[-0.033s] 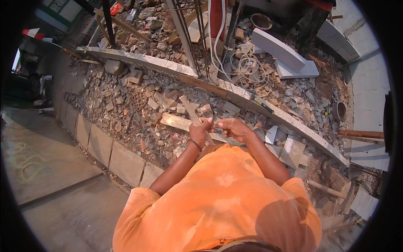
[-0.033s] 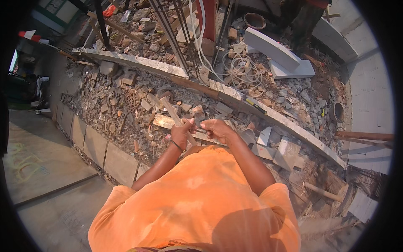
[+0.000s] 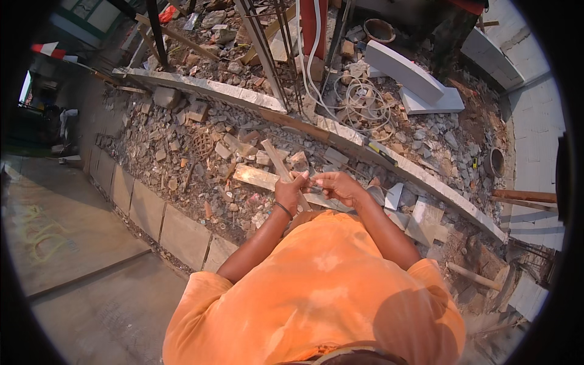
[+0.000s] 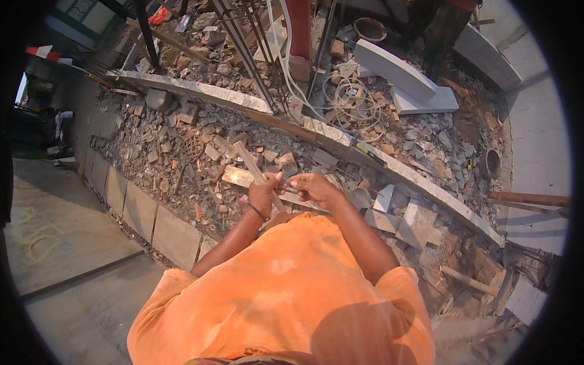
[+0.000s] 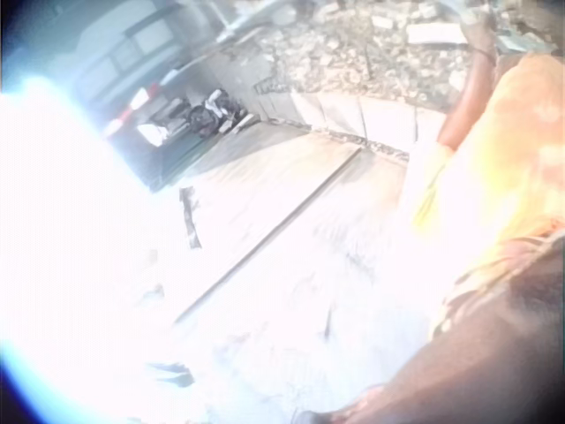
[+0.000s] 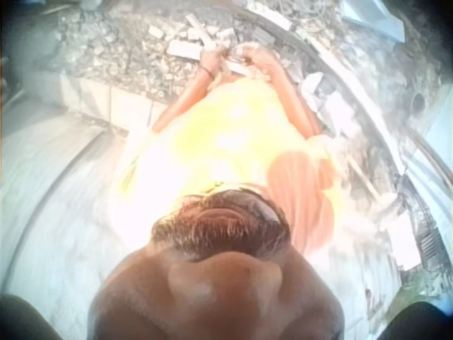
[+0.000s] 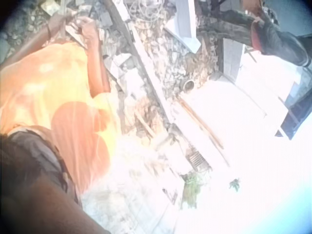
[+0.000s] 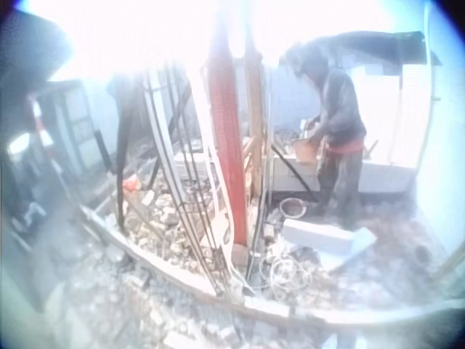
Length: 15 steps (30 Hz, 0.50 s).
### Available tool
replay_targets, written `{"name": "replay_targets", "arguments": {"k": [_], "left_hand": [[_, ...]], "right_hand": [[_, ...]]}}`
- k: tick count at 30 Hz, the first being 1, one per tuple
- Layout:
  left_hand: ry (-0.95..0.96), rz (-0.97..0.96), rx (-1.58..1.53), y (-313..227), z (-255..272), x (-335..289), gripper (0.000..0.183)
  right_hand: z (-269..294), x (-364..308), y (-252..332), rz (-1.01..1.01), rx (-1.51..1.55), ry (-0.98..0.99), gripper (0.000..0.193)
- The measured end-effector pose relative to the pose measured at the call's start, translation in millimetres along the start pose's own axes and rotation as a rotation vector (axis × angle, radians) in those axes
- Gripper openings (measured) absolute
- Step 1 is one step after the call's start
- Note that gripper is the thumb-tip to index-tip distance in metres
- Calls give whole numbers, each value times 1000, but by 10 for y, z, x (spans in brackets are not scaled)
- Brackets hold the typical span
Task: The person positions a metal stud against a concrete base and a vertical rebar structure, then uses a hammer to secure it by striking the base or the stud.
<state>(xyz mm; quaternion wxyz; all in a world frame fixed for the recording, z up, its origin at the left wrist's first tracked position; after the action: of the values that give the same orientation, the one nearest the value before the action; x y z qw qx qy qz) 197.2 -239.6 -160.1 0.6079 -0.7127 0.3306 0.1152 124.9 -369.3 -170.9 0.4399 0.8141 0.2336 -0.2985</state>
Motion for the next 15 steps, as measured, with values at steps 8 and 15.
{"name": "replay_targets", "arguments": {"k": [8,15], "left_hand": [[-30,-105,255,-75,-1621,502,24],[-22,-155,149,-78,-3228,491,18]], "right_hand": [[1321,-102,834,186,9,154,17],[2499,-716,1740,262,-191,213,12]]}}
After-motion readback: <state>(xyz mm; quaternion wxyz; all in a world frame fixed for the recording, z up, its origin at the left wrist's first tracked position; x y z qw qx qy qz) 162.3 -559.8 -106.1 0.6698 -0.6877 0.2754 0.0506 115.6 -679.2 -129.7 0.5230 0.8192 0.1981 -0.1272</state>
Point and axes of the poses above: each hand's wrist, its own x-axis towards the middle knuckle, its own z-axis out of the back of the hand, y = z × x, the point moved 8 cm from there along x, towards the middle knuckle, and after that the axes turned 3 degrees about x, right-handed, at the moved point
